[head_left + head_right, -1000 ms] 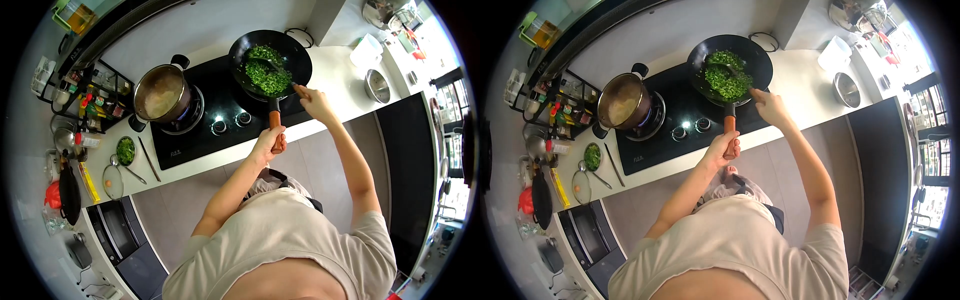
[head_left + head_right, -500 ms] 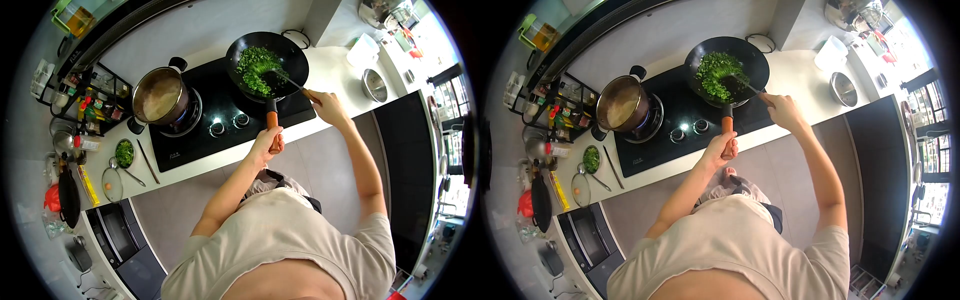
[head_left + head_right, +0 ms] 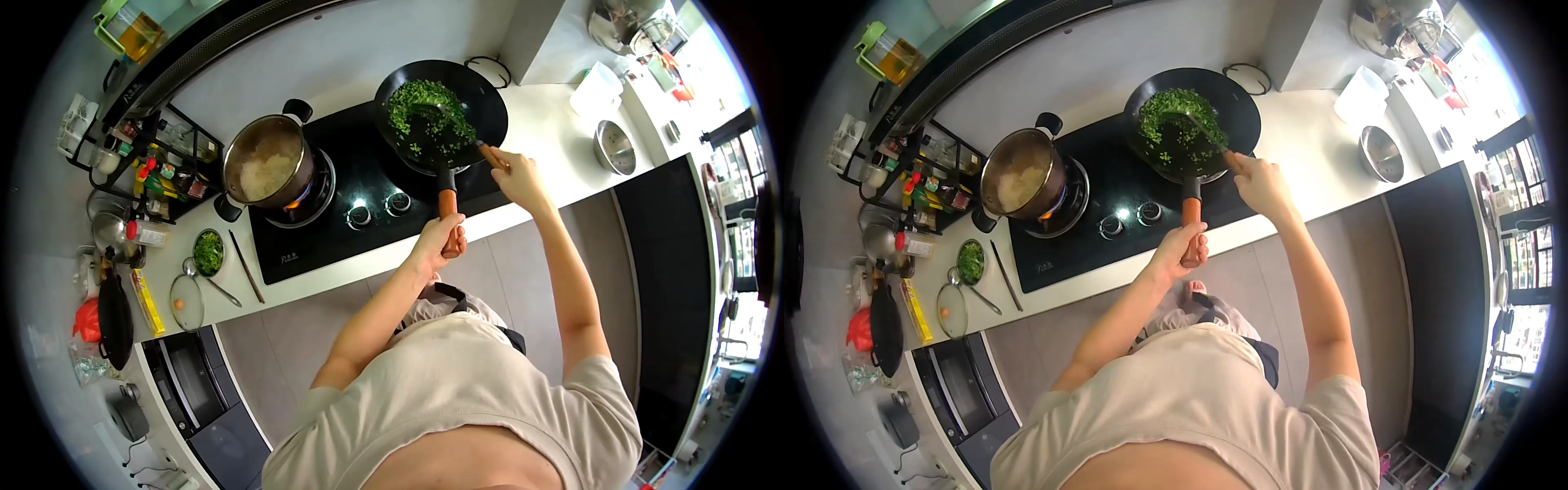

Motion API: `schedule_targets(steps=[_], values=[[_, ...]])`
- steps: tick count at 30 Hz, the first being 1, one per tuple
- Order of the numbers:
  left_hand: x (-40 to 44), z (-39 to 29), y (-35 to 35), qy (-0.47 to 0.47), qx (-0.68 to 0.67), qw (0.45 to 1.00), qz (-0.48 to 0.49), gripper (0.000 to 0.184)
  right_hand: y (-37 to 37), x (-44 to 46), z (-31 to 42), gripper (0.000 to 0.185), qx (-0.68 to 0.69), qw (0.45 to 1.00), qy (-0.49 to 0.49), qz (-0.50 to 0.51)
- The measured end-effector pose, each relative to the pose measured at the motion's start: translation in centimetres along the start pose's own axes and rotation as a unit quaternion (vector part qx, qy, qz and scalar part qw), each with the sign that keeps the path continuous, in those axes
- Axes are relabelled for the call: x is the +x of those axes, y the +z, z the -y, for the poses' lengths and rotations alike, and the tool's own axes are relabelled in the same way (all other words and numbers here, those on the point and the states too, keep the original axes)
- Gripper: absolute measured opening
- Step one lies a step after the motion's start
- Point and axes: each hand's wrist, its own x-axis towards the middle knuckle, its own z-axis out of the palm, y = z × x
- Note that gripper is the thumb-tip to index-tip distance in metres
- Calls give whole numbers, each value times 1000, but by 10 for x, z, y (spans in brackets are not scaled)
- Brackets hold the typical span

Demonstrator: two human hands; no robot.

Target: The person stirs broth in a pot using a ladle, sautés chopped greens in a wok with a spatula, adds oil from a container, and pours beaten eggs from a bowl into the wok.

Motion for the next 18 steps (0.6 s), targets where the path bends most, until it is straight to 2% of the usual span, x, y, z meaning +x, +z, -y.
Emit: schedule_targets(steps=[3,6,10,12,14,16,18], values=[[2,7,-6,-2,5,1000,14,18,-16,7,13,41,-18,999,-23,-28],[2,6,-4,-10,-3,1000,-16,18,49,25,-26,44,-22,994,-88,-63],[-6,2,2,-7,0,1000,-10,18,1,-29,-4,45,-149,986,-62,27],[-4,6,-1,-6,-5,1000,-9,18,-8,-23,-35,47,-161,985,-60,20],[1,6,-4,-7,-6,1000,1,18,-9,-14,-13,46,-186,982,-15,-4],[-2,4,-2,-10,-7,1000,-8,18,15,-4,-16,45,-125,992,-25,-7],[-4,2,1,-13,-12,1000,-6,18,0,-18,-10,45,-123,992,-24,25]])
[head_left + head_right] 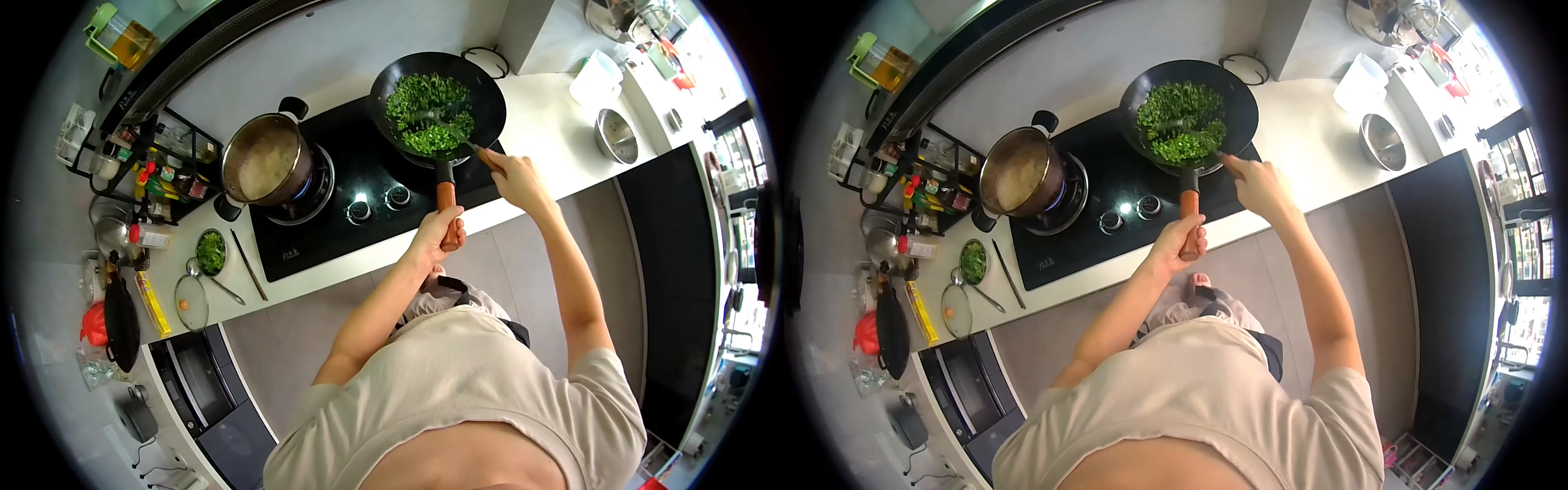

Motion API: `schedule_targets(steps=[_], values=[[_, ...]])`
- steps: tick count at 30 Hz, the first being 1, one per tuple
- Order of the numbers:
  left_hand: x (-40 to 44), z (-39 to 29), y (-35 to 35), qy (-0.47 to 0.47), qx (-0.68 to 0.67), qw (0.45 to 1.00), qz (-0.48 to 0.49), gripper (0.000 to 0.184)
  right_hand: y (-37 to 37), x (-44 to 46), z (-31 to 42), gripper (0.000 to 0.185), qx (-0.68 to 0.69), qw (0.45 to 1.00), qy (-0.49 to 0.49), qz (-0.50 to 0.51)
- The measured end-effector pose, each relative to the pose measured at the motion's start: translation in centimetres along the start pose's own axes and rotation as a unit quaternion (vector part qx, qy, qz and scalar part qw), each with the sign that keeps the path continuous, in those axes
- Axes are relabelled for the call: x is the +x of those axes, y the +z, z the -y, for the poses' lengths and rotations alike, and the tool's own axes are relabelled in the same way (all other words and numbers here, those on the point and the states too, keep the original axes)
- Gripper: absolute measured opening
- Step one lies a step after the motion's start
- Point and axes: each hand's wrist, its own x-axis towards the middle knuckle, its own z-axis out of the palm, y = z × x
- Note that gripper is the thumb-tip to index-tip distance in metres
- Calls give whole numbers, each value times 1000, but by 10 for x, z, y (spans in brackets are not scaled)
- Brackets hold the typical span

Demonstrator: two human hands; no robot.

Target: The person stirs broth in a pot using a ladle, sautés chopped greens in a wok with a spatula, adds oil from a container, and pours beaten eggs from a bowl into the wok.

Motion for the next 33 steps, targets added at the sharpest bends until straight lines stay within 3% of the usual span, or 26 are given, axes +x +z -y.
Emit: schedule_targets(steps=[4,6,7,10,13,16,18,20,22,26,30,31,33], values=[[4,3,-4,15,12,1000,20,19,-63,-47,12,45,-30,999,-15,24],[5,4,-6,12,13,1000,19,18,-63,-34,12,44,-69,996,3,64],[5,3,-6,11,11,1000,18,18,-44,-20,8,43,-75,997,-19,29],[2,3,-4,3,9,1000,5,17,-12,3,9,44,-14,1000,14,-2],[3,2,-3,12,18,1000,13,18,-67,-34,9,45,11,999,-37,10],[6,4,-4,10,10,1000,14,18,-130,-62,31,47,9,985,55,160],[6,4,-5,11,7,1000,17,18,-109,-57,24,47,52,987,24,153],[5,3,-4,19,15,999,26,18,-50,-32,9,42,72,994,-48,64],[5,3,-4,7,13,1000,17,19,-11,0,10,43,104,994,1,28],[-1,0,1,7,21,1000,3,19,-3,31,-3,43,89,993,-23,-71],[3,2,-2,9,12,1000,4,20,21,47,6,44,34,996,24,-81],[3,1,-1,0,7,1000,-8,20,37,42,2,46,36,992,-25,-120],[3,-1,-1,-3,3,1000,-8,20,34,24,-6,49,9,999,-3,-37]])
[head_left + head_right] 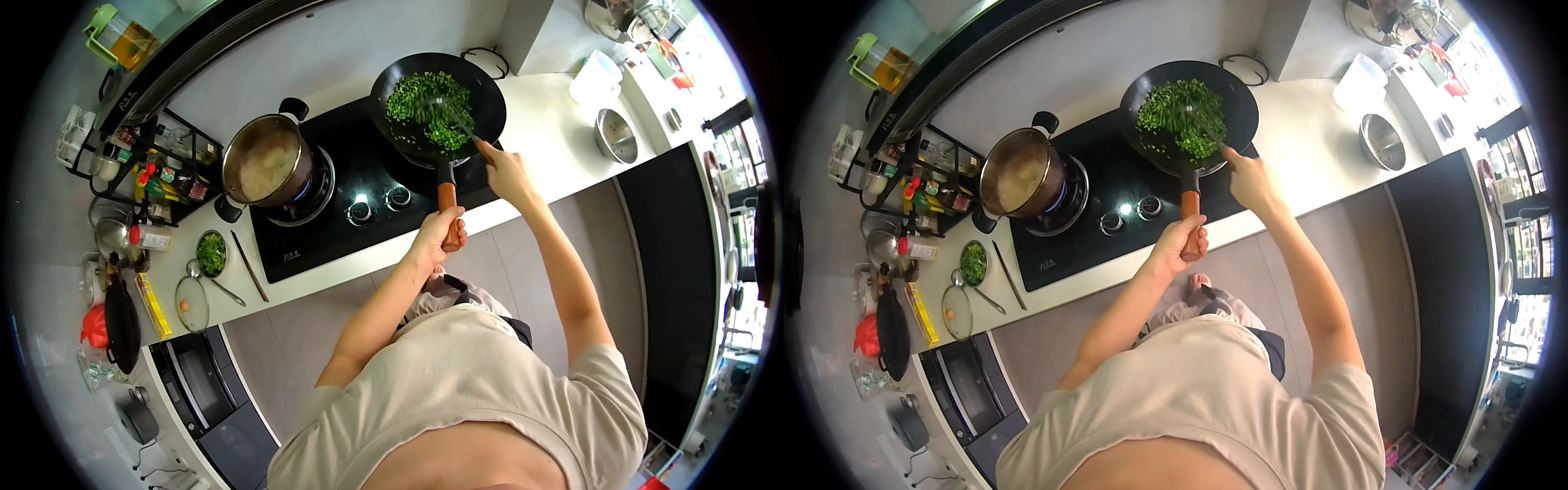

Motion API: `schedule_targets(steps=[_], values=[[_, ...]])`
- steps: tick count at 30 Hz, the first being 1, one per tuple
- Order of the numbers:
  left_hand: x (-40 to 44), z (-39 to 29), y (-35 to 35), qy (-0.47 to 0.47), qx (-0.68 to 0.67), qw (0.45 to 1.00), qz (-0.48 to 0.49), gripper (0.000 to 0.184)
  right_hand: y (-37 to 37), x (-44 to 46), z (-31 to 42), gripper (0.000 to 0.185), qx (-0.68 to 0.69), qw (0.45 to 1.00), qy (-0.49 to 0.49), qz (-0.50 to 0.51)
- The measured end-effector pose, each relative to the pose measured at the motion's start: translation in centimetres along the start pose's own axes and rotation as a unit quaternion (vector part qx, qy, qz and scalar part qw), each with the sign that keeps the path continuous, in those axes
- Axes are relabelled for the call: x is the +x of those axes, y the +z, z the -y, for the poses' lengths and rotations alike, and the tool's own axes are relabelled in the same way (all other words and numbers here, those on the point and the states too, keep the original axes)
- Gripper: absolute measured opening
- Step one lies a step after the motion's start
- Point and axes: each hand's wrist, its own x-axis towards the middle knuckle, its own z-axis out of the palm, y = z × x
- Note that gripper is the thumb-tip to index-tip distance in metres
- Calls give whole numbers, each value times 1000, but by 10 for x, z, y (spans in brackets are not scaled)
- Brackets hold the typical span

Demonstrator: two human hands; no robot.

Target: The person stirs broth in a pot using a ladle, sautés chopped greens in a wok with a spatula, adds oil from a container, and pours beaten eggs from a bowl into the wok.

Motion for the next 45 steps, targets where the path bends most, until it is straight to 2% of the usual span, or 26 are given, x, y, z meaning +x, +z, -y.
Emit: schedule_targets(steps=[1,3,5,7,11,12,13,15,17,18,19,21,25,26,27,31,32,35,36,37,41,45], values=[[-1,1,0,-3,-4,1000,0,20,-23,-12,2,50,-24,999,14,45],[0,2,0,7,3,1000,10,20,-73,-43,6,53,-39,998,-19,45],[1,4,-2,14,1,1000,24,19,-129,-69,22,53,-106,992,-5,73],[-2,2,1,12,-1,1000,18,19,-157,-80,29,51,-135,982,52,125],[4,5,-5,11,9,1000,28,19,-107,-49,11,48,-121,987,-4,104],[4,5,-3,10,0,1000,14,19,-77,-34,-3,45,-55,997,-32,54],[3,7,-3,5,2,1000,17,19,-71,-26,6,46,-46,995,28,80],[2,3,-3,4,6,1000,20,19,-74,-32,3,47,-8,999,3,35],[1,3,-2,15,4,1000,21,18,-121,-60,14,47,-42,997,2,67],[1,3,-2,12,0,1000,19,18,-144,-70,24,48,-76,990,27,116],[1,3,-2,8,-3,1000,18,18,-155,-79,24,48,-76,986,34,142],[2,3,-3,8,-1,1000,23,18,-149,-85,17,48,-41,990,9,133],[0,2,0,-2,-2,1000,-4,19,-46,-36,9,44,7,998,-11,57],[-1,2,1,0,4,1000,-2,19,-33,-23,10,45,55,997,32,40],[-3,2,1,2,11,1000,-1,19,-26,-13,12,46,77,997,28,0],[-2,2,0,17,20,1000,4,18,-36,8,3,46,82,995,5,-57],[1,3,-3,7,8,1000,9,17,-37,14,6,43,59,997,7,-39],[4,3,-3,1,7,1000,-13,17,18,20,-7,46,86,992,-55,-78],[1,1,-1,-6,5,1000,-7,17,21,7,-4,44,47,996,-41,-58],[-3,0,1,-6,7,1000,-12,17,-7,-11,15,46,-27,999,-19,3],[-1,3,-1,13,10,1000,5,18,-56,-55,5,44,-87,995,-39,10],[2,4,-4,9,15,1000,12,18,-41,-33,3,44,-98,994,-36,34]])
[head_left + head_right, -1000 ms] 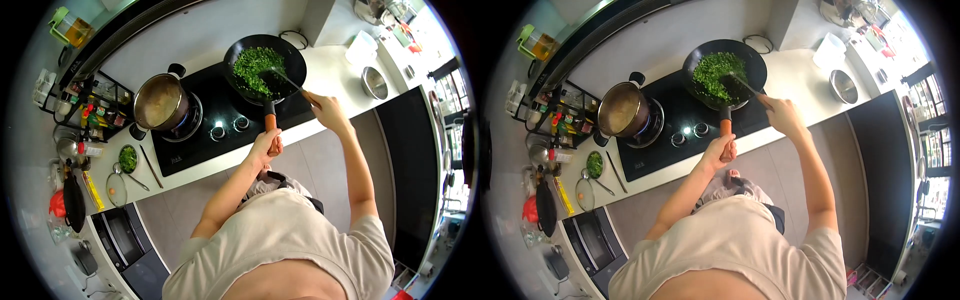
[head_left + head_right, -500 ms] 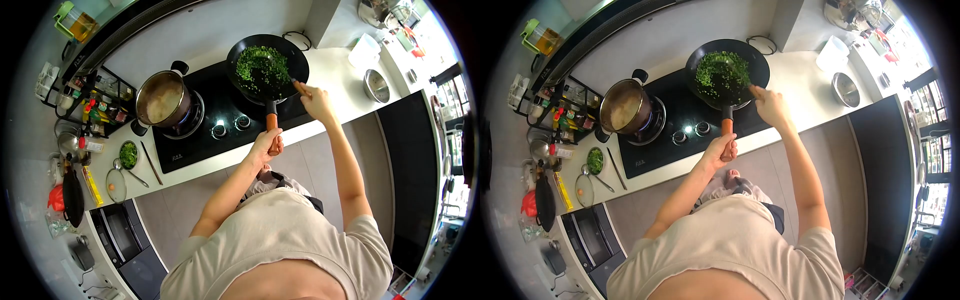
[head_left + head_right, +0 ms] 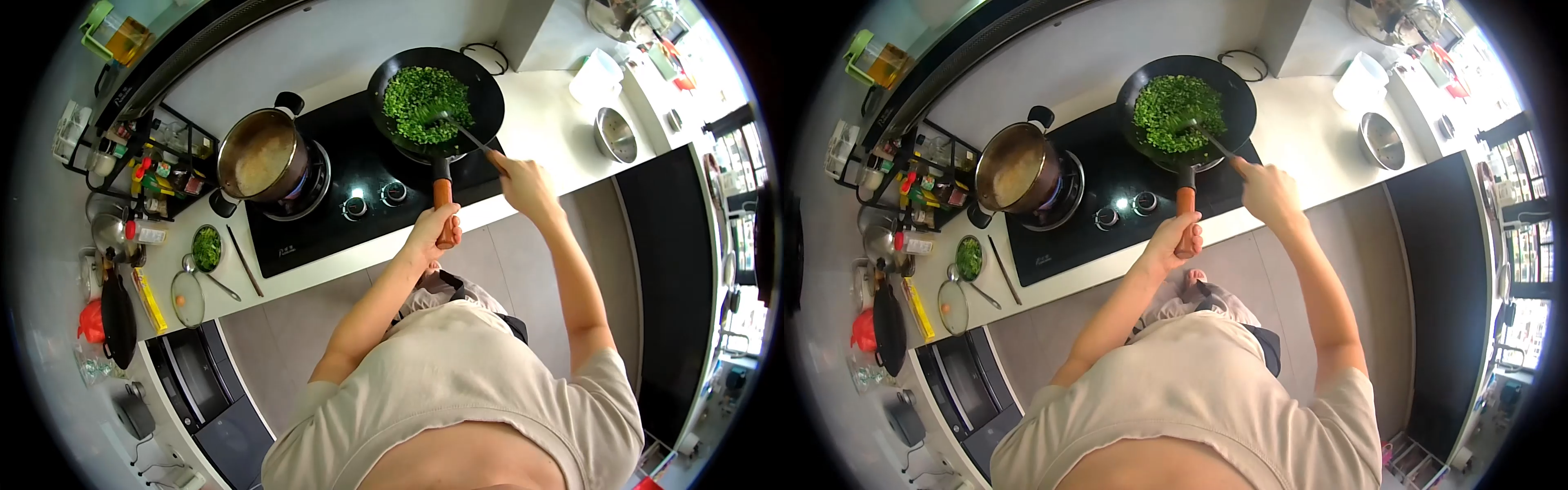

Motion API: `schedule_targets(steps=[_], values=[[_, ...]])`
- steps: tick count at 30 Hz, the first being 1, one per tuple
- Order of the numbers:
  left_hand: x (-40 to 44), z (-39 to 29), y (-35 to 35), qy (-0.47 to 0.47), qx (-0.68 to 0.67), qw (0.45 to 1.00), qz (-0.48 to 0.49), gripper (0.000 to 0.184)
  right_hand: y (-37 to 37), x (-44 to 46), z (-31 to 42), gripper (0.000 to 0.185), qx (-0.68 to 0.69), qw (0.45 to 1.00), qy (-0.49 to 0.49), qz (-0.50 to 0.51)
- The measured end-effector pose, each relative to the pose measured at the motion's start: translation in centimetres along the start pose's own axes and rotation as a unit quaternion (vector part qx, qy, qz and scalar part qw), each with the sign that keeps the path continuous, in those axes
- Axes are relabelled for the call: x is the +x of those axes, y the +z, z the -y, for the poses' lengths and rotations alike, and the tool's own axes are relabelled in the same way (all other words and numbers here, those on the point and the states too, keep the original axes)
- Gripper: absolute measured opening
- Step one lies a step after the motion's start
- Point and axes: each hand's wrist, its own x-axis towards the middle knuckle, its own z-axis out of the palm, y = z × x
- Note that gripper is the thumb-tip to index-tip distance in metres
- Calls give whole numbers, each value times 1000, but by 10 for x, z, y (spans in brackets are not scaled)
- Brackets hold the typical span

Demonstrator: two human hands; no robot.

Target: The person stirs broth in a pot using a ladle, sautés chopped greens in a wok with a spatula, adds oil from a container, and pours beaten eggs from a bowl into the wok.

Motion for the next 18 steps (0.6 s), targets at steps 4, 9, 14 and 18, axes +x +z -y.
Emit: schedule_targets(steps=[4,9,14,18], values=[[1,-1,-1,-6,7,1000,3,17,-6,8,-2,43,7,1000,8,-25],[-1,3,-1,-6,-9,1000,3,20,-48,-22,4,41,-22,999,14,48],[-15,-6,3,2,52,998,-23,37,-6,11,-34,45,239,968,80,7],[-25,-7,-1,2,53,999,9,42,-63,15,-50,31,391,885,238,90]])
